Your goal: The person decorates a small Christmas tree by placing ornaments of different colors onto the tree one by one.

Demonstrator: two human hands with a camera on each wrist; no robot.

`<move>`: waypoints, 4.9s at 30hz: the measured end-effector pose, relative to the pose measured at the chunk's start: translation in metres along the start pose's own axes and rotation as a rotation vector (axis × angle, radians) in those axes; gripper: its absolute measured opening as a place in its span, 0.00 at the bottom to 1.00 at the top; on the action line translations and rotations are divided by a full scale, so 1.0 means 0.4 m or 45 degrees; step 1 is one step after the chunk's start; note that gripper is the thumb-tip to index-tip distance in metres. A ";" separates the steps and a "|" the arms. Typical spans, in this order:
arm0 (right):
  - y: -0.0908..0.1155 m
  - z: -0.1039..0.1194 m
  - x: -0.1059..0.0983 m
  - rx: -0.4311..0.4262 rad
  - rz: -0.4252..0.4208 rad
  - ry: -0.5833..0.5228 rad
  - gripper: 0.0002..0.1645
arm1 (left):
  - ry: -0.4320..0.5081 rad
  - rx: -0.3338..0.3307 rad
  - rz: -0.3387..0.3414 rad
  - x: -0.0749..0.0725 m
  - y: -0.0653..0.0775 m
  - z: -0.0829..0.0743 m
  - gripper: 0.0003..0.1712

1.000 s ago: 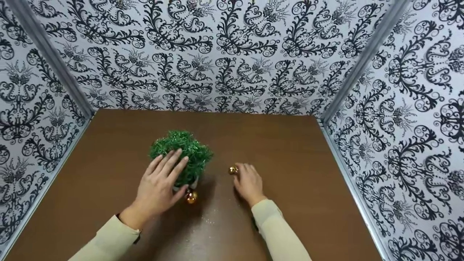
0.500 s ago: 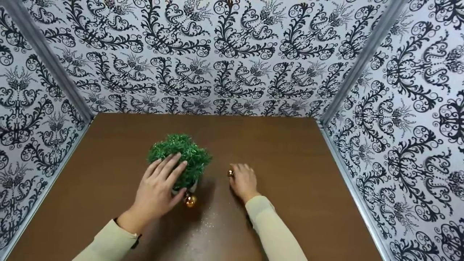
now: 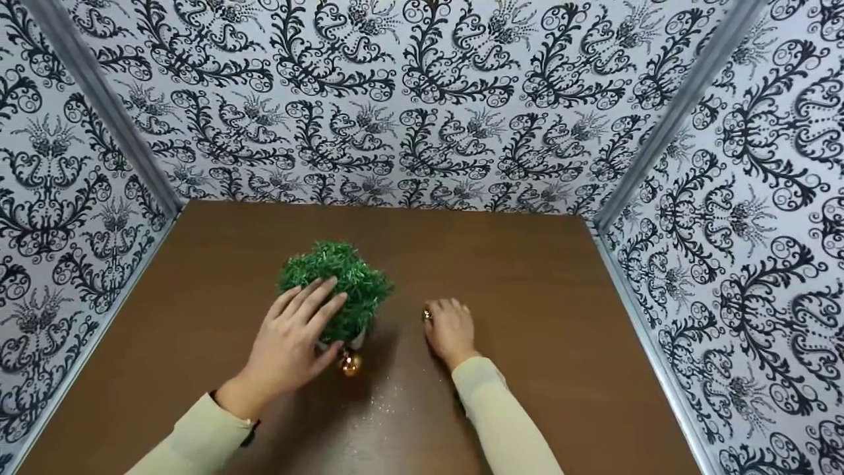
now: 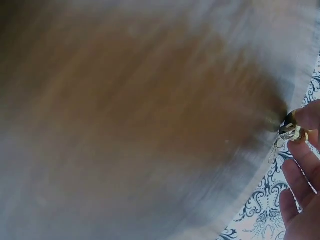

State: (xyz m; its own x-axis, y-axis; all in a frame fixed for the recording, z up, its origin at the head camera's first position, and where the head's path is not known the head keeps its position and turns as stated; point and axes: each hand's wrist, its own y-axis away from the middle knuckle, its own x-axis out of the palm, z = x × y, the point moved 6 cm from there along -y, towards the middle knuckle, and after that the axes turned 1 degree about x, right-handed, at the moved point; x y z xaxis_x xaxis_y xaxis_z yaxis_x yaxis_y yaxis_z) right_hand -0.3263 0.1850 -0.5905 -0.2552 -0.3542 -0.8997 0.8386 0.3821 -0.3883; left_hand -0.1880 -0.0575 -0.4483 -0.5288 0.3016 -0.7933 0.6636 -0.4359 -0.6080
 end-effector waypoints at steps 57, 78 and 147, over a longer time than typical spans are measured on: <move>0.004 -0.004 0.007 0.062 0.011 0.070 0.17 | 0.184 0.005 0.027 -0.015 0.020 0.041 0.38; -0.002 -0.008 0.007 0.064 0.046 0.062 0.18 | 0.188 0.026 0.049 -0.024 0.034 0.067 0.38; 0.041 0.274 -0.328 -0.053 -0.192 -0.895 0.19 | 0.142 0.053 -0.027 -0.038 0.030 0.060 0.34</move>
State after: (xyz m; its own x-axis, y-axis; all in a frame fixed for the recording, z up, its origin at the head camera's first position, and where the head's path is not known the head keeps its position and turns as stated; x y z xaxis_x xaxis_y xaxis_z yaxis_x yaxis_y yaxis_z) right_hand -0.2262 0.1444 -0.4572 0.0150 -0.8660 -0.4998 0.7962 0.3128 -0.5180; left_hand -0.1846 -0.0877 -0.4426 -0.4790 0.4025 -0.7801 0.6291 -0.4624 -0.6248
